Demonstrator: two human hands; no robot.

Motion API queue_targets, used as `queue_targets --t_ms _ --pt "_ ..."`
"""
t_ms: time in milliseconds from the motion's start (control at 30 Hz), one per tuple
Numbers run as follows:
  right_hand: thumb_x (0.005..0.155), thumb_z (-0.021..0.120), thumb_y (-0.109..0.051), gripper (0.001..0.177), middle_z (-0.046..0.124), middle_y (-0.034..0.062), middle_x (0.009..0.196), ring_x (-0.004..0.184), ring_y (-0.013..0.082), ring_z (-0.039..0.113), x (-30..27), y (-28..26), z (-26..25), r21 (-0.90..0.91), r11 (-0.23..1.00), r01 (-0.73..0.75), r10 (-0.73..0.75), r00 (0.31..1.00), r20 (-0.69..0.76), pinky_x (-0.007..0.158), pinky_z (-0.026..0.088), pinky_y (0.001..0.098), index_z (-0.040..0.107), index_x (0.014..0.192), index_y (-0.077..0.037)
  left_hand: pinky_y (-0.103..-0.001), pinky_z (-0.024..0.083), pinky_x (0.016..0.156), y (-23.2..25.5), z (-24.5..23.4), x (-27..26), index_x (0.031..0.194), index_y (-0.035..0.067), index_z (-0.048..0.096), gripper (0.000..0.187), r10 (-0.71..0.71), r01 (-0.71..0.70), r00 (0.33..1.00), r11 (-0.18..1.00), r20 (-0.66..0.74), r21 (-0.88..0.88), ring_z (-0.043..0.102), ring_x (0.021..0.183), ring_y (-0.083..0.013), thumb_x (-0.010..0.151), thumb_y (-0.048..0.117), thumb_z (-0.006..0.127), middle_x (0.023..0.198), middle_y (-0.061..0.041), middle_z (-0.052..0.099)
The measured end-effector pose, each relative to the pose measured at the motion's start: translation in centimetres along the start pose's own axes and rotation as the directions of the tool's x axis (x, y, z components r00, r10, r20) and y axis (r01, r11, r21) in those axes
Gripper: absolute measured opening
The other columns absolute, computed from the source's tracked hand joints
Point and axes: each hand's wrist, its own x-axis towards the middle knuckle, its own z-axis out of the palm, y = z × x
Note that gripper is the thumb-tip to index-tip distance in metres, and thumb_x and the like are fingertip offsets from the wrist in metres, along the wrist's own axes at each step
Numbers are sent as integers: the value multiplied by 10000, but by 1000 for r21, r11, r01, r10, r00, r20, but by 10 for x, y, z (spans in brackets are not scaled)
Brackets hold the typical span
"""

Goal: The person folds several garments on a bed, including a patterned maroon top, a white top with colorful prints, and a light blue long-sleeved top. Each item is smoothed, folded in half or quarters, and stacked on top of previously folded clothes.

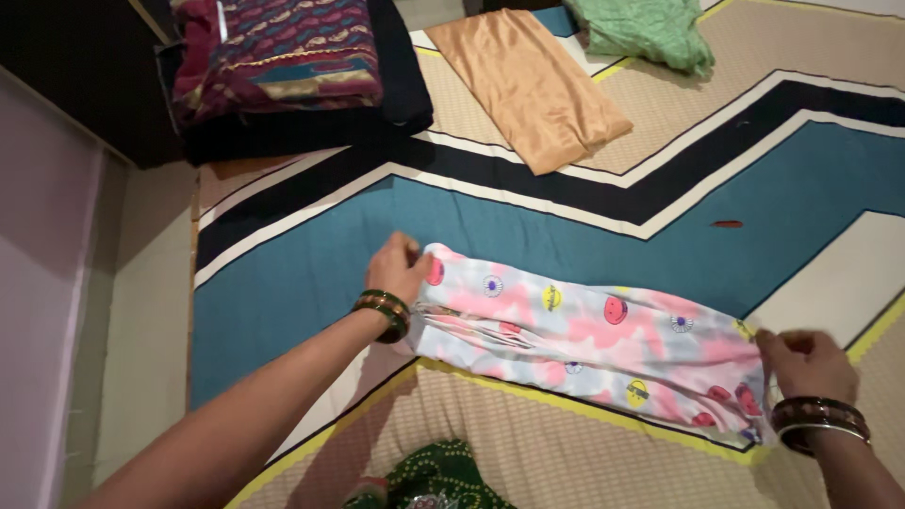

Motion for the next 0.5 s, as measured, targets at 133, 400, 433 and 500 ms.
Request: queue_targets --t_ms 133,400,433,500 --pt "928 786 -334 422 743 208 997 817 333 710 -3 -42 4 -183 946 268 -255 962 94 717 559 455 747 1257 -72 -478 424 974 19 3 19 1122 95 666 362 414 -435 900 867 132 242 579 1146 -365 839 300 758 1166 -151 659" --pt "914 743 -332 335 814 139 1000 881 297 767 18 -52 41 -118 963 241 -185 915 357 829 592 420 802 1157 -110 -468 383 1049 33 20 51 1039 182 684 237 228 -531 745 772 627 349 662 1062 -258 950 399 654 979 -39 745" --pt "931 738 -341 339 805 146 1003 884 310 761 19 -47 40 -123 972 200 -154 938 309 825 589 429 799 1169 -108 -463 403 1026 26 20 52 1018 174 675 226 287 -540 759 778 584 319 670 1043 -264 954 390 652 966 -37 739" --pt "970 726 -366 345 792 165 978 890 330 755 23 -41 39 -135 974 184 -150 961 233 835 583 437 790 1169 -92 -468 409 1010 15 19 55 993 160 649 208 340 -536 785 792 518 292 675 1016 -269 966 367 642 947 -41 727"
